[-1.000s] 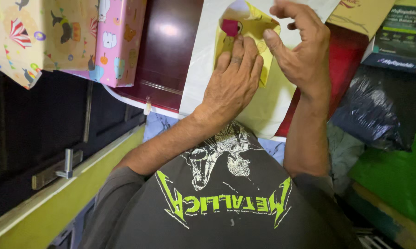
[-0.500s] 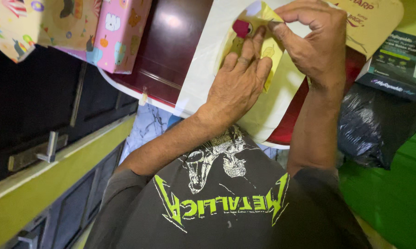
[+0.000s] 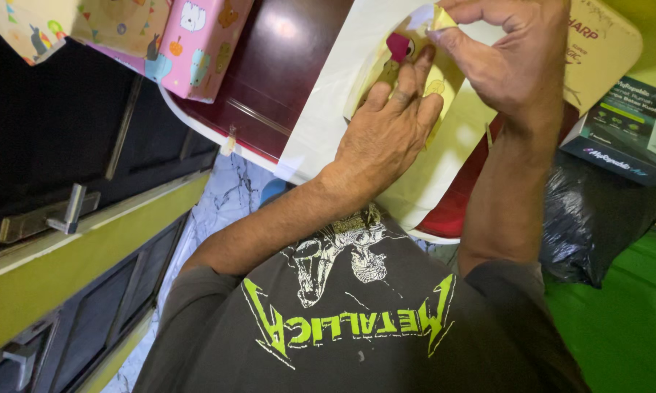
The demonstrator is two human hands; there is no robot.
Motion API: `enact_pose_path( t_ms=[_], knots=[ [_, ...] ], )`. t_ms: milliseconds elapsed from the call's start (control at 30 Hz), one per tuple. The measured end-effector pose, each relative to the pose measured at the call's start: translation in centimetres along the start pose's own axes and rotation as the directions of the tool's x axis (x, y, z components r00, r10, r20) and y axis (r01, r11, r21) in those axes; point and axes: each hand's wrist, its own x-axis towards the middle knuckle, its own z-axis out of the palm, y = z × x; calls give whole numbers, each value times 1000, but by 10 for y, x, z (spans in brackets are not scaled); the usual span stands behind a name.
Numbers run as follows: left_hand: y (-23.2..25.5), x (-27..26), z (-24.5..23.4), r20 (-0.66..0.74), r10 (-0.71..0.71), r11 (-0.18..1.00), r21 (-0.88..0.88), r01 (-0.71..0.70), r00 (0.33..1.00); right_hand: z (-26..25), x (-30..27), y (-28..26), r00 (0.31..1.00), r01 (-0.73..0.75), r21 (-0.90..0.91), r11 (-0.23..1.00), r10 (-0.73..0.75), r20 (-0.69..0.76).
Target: The person wraps a box with yellow printed wrapping paper, folding the paper flaps over the box and creasing the edges. They apply tape to secure the folds, cut the tape with scissors, press the seams flat, and finally hold up the finished wrapped box.
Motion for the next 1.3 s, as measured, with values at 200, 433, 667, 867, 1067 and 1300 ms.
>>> enact_pose_path(
  t_ms=[200,433,667,867,1067,1300],
  knots=[
    [-1,-2,-2,-5,-12,999,-29,12,1000,-5,8,1,999,-15,-51,999,18,43],
    [3,0,3,83,22,999,-43,-19,996,-13,20,-8,988,23,-117,993,-5,152],
    [4,-1,3,-8,-9,1000,-12,9,1000,-18,17,-5,978,107,-201,974,-67,196],
    [3,1,3,1,-5,1000,-14,5,1000,-22,12,-15,986,103,-241,965,-67,154],
    [0,-1,-5,18,-21,997,-77,22,1000,-5,-8,-41,995,-100,-345,933,86,-57],
    [3,-3,-6,-7,-7,999,45,8,1000,31,-47,-48,990,-134,-463,876,102,-94]
  ],
)
